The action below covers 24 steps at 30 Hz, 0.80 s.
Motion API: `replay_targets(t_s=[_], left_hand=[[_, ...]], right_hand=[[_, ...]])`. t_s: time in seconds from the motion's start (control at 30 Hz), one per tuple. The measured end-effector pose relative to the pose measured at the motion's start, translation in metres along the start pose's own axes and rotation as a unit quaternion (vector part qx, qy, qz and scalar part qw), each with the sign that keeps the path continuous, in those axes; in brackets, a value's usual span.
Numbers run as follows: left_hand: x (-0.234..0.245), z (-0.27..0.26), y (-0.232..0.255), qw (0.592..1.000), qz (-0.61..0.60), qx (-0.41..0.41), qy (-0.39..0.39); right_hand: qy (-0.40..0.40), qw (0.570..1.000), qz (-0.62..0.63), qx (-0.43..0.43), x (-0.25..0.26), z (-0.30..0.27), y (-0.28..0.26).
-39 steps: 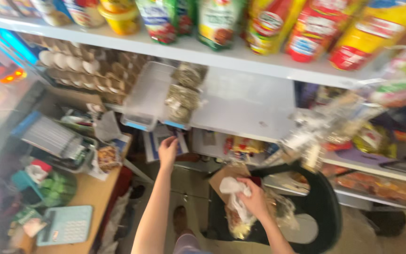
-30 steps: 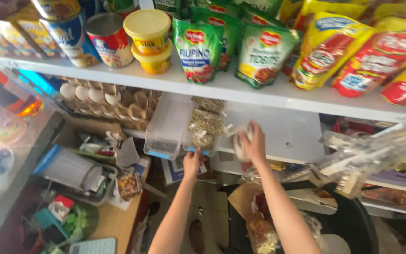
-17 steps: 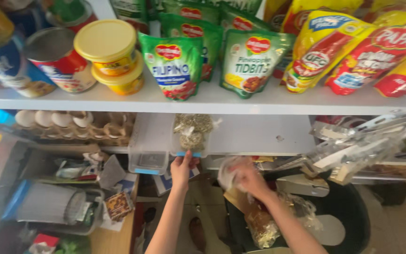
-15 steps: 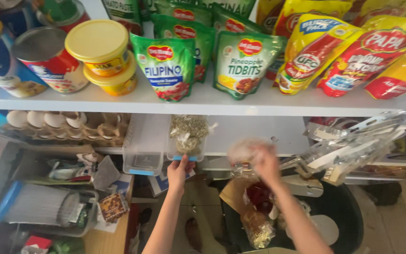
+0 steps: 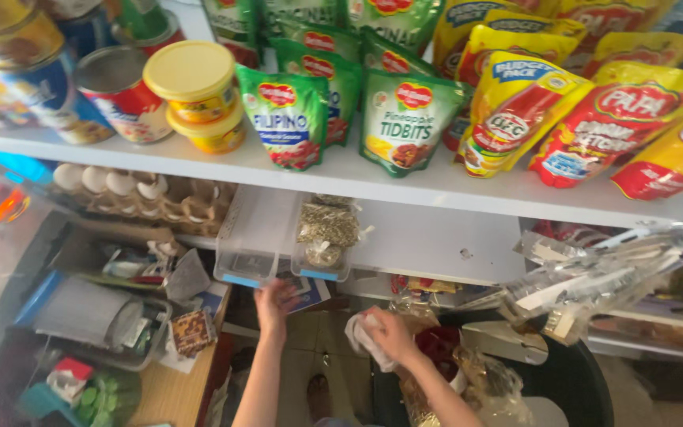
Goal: The person organizes garlic and ginger in a small store. They open a plastic container, transfer garlic bulbs from one container to another, then place ginger pieces into a separate container. The person closes the containers and places them on a shelf.
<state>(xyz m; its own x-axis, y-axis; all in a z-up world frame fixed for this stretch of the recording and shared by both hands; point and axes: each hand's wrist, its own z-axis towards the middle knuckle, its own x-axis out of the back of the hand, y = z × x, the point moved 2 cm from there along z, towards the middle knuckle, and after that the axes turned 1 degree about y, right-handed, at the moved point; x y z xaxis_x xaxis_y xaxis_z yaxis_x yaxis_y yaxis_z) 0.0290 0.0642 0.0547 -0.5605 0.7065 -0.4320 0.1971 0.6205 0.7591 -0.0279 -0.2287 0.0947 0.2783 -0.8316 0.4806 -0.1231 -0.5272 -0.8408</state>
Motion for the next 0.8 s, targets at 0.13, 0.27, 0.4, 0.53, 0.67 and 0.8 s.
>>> replay_targets(t_s=[0.13, 0.27, 0.4, 0.53, 0.67, 0.8], left_hand=[[0.019, 0.041, 0.037, 0.992, 0.042, -0.079, 0.085], [0.044, 0.030, 0.051, 0.957, 0.179, -0.212, 0.089], [0.123, -0.049, 0.034, 0.967, 0.117, -0.188, 0.124], [0.197, -0.127, 0.006, 0.979, 0.091, -0.138, 0.123], [0.238, -0.154, -0.006, 0.983, -0.011, -0.104, 0.152], [0.255, -0.155, -0.004, 0.978, -0.023, -0.128, 0.160]], right_hand=[[0.098, 0.993, 0.041, 0.052, 0.017, 0.051, -0.030], [0.178, 0.976, 0.014, 0.123, -0.001, 0.103, -0.041], [0.152, 0.985, 0.027, 0.080, -0.012, 0.128, -0.034], [0.140, 0.985, 0.039, 0.088, -0.017, 0.136, -0.045], [0.138, 0.986, 0.041, 0.085, -0.043, 0.147, -0.074], [0.145, 0.973, 0.076, 0.162, -0.079, 0.169, -0.099]])
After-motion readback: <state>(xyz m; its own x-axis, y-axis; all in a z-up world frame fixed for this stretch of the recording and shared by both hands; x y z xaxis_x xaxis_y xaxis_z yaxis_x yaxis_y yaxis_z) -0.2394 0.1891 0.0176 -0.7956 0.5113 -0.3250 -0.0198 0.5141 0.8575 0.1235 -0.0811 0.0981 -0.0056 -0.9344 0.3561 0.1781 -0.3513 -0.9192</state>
